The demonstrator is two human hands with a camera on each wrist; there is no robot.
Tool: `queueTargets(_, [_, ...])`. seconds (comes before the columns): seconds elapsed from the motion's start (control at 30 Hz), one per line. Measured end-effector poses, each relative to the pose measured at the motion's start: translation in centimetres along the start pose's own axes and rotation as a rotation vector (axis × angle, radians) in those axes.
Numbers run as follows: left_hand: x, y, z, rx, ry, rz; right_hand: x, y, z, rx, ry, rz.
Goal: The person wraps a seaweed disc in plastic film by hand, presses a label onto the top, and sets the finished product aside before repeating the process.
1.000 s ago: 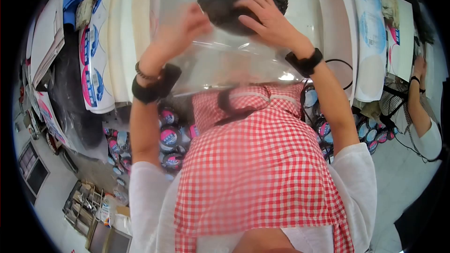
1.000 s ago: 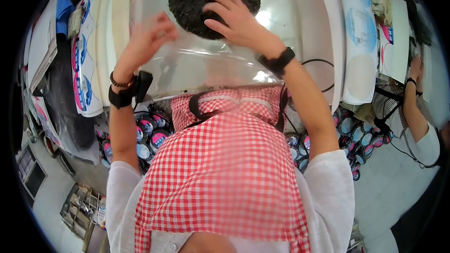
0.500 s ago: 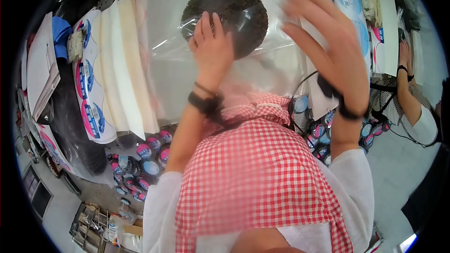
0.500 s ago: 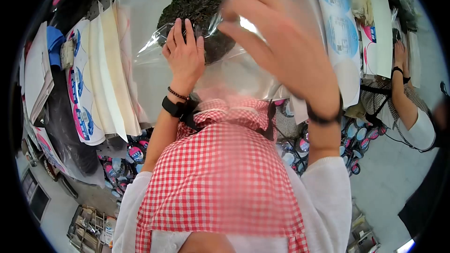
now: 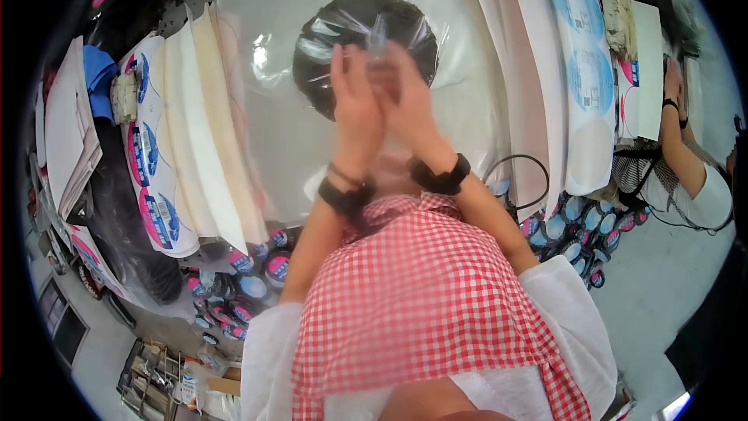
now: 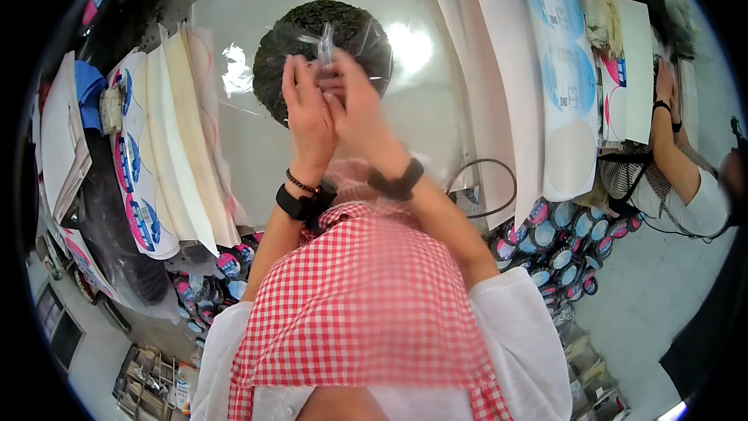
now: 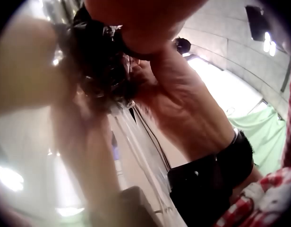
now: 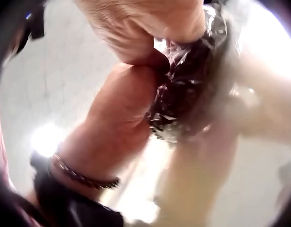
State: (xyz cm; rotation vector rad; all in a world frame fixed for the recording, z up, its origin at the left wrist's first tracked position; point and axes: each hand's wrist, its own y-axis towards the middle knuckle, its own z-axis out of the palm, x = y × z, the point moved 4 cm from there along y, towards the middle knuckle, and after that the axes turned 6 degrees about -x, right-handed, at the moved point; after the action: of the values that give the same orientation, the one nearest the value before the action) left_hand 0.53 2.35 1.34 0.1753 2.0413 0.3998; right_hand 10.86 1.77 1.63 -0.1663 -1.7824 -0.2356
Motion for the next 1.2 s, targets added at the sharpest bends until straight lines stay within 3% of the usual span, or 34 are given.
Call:
queueTargets(0.03, [0.1, 0.1, 0.1, 0.019, 0.044, 0.048, -0.2, 0.0, 0.2, -0.027, 0.263, 0.258])
queueTargets(0.07, [0.4, 0.2, 0.2, 0.036, 0.088, 0.099, -1.1, 0.1, 0.3, 0.033, 0.122, 0.134])
queueTargets(0.1, [0.1, 0.5, 0.0, 0.06, 0.132, 0.142, -0.1, 0.3, -0.1, -0.031, -0.149, -0.096])
queueTargets(0.13, [-0.5, 0.7, -0.4, 0.045, 0.376, 0.277, 1.0, 0.2, -0.5, -0.093, -0.421, -0.322])
queueTargets(0.17, [-1.1, 1.0, -0.6, -0.007, 0.477, 0.275, 2.2, 0.3, -0.5, -0.154, -0.695, -0.551])
queueTargets(0.2, [-2.3, 1.5, -1.1, -0.053, 0.576, 0.269, 2.8, 0.6, -0.5, -0.23, -0.72, -0.588])
queueTargets(0.3, [-1.2, 1.1, -0.7, -0.001, 0.466, 0.124, 0.0, 0.9, -0.1, -0.112, -0.473, -0.484])
queueTargets(0.33, [-0.1, 0.6, -0.3, 0.011, 0.233, -0.024, -0.6, 0.8, -0.3, -0.095, -0.296, -0.284])
queueTargets(0.4, [0.8, 0.8, 0.1, -0.036, -0.104, -0.251, -0.5, 1.5, -0.2, -0.027, -0.359, -0.247])
queueTargets(0.43, [0.3, 1.4, -0.3, 0.014, 0.103, -0.079, -0.4, 1.9, -0.3, 0.005, -0.388, -0.226])
queueTargets(0.5, [-1.0, 2.7, -1.4, 0.124, 0.509, 0.259, 1.2, 2.6, -0.8, -0.012, -0.647, -0.41])
queueTargets(0.53, [-2.3, 4.0, -2.3, -0.006, 0.573, 0.388, 2.0, 3.1, -1.0, -0.069, -0.71, -0.504])
queueTargets(0.6, [-0.3, 4.3, -2.0, 0.114, 0.537, 0.396, 0.7, 3.3, -0.6, -0.031, -0.767, -0.6])
queueTargets(0.63, [0.6, 4.2, -1.8, 0.167, 0.519, 0.4, -0.1, 3.3, -0.8, -0.027, -0.671, -0.553])
queueTargets(0.67, [1.6, 3.4, -1.7, 0.156, 0.385, 0.323, -0.6, 3.6, -0.9, -0.029, -0.575, -0.514])
queueTargets(0.73, [2.1, 3.5, -1.8, 0.232, 0.27, -0.052, -1.2, 3.9, -0.9, 0.01, -0.532, -0.378])
queueTargets(0.8, [2.2, 4.5, -1.8, 0.258, 0.28, -0.075, -0.6, 4.6, -0.8, 0.071, -0.668, -0.413])
queueTargets(0.87, [0.2, 6.5, -2.3, 0.124, 0.508, 0.374, 0.8, 5.8, -0.9, 0.114, -0.744, -0.506])
queueTargets(0.97, [-0.4, 7.9, -2.5, 0.164, 0.53, 0.566, 1.3, 7.3, -0.8, 0.145, -0.634, -0.627])
queueTargets(1.03, [2.5, 7.0, -1.9, 0.222, 0.23, 0.424, 0.5, 7.9, -0.5, 0.154, -0.402, -0.619])
queueTargets(1.07, [3.3, 6.2, -2.1, 0.268, 0.241, 0.377, 0.5, 7.5, -0.6, 0.148, -0.438, -0.515])
queueTargets(1.17, [3.3, 5.7, -2.4, 0.167, 0.137, 0.245, 0.2, 7.3, -0.6, 0.228, -0.596, -0.501])
queueTargets(1.2, [2.6, 6.5, -2.6, 0.171, 0.14, 0.306, -0.3, 7.4, -0.6, 0.233, -0.591, -0.522])
